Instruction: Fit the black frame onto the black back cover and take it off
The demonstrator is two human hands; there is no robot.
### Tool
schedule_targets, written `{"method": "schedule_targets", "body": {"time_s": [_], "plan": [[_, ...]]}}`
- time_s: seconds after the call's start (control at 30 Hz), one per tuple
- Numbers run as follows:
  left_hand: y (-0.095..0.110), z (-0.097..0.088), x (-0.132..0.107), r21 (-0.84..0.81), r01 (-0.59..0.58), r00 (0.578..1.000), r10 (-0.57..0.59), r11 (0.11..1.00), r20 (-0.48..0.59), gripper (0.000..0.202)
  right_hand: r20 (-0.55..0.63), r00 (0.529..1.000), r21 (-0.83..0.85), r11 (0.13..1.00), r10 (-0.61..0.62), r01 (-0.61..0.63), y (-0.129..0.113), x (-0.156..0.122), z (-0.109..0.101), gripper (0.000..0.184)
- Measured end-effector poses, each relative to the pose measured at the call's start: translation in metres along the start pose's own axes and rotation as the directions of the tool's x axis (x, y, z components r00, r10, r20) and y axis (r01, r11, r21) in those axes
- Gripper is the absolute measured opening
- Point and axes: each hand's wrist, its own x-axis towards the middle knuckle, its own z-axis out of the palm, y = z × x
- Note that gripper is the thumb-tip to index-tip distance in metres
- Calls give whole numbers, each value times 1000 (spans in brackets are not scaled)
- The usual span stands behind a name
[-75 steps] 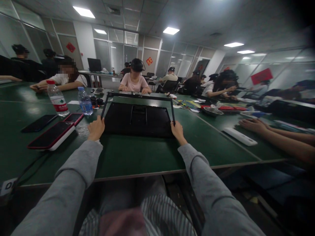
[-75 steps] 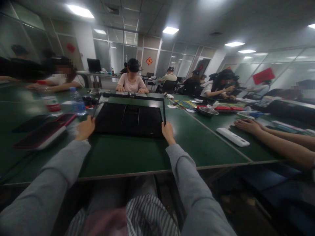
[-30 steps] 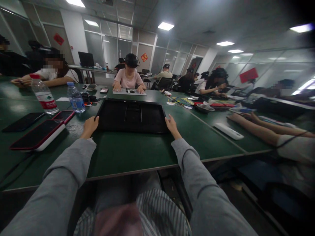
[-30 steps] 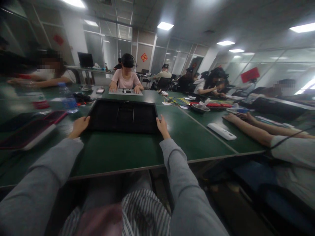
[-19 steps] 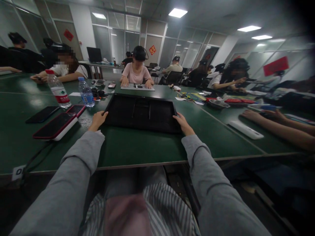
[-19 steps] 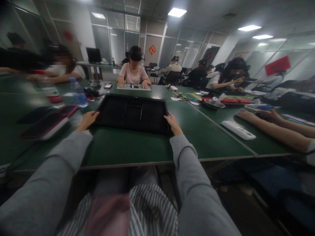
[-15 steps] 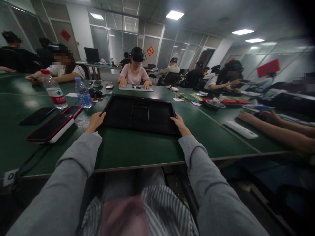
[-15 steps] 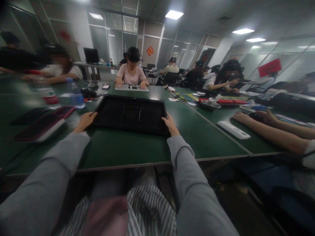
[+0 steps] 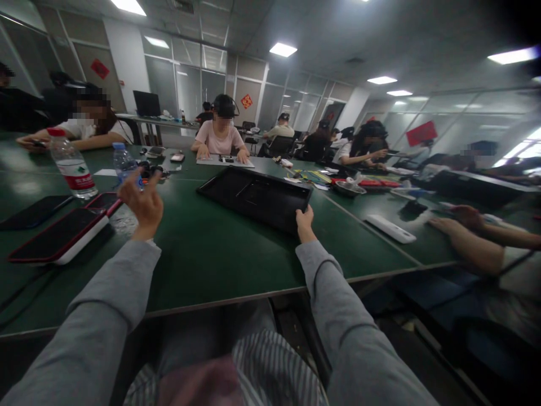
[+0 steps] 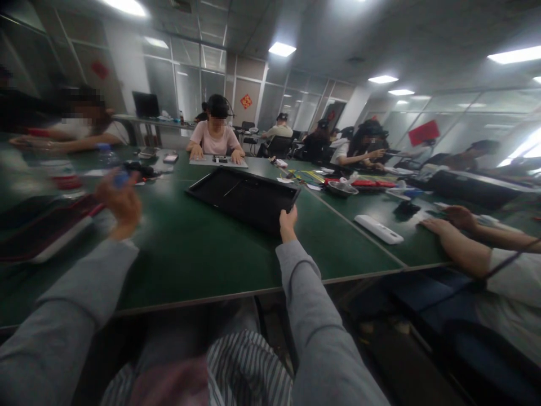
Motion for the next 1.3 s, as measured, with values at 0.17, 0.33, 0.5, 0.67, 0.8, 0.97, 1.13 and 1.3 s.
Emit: {"method": "schedule_targets", "body": {"time_s": [0.17,0.33,0.5,0.67,0.8,0.97,1.13,1.3], "plan": [[24,11,-21,55,-199,928,170,978,331,33,-238,967,-107,987,88,-116,1,3,-13,85],[26,-4,-19,192,-92,934,18,977,358,35,-362,926,-217,956,108,-196,-2,2,-23,86],[23,-6,-19,207,-55,932,-24,977,361,30,-479,872,-234,943,99,-235,-9,-5,-34,83],[19,-2,-22,226,-57,936,-26,973,351,29,-469,881,-275,938,62,-212,-17,-12,-43,82],[17,-1,-23,240,-30,937,-56,970,345,28,-402,916,-347,923,15,-168,-21,-15,-48,90],[21,-2,-23,244,15,939,-97,970,329,25,-479,878,-391,899,-16,-197,-26,-16,-54,91],[19,0,-24,270,13,942,-102,963,321,22,-477,877,-421,893,-65,-162,-39,-22,-52,91],[13,4,-25,268,37,945,-121,963,303,21,-297,912,-433,891,-283,136,-57,-39,-40,88]]}}
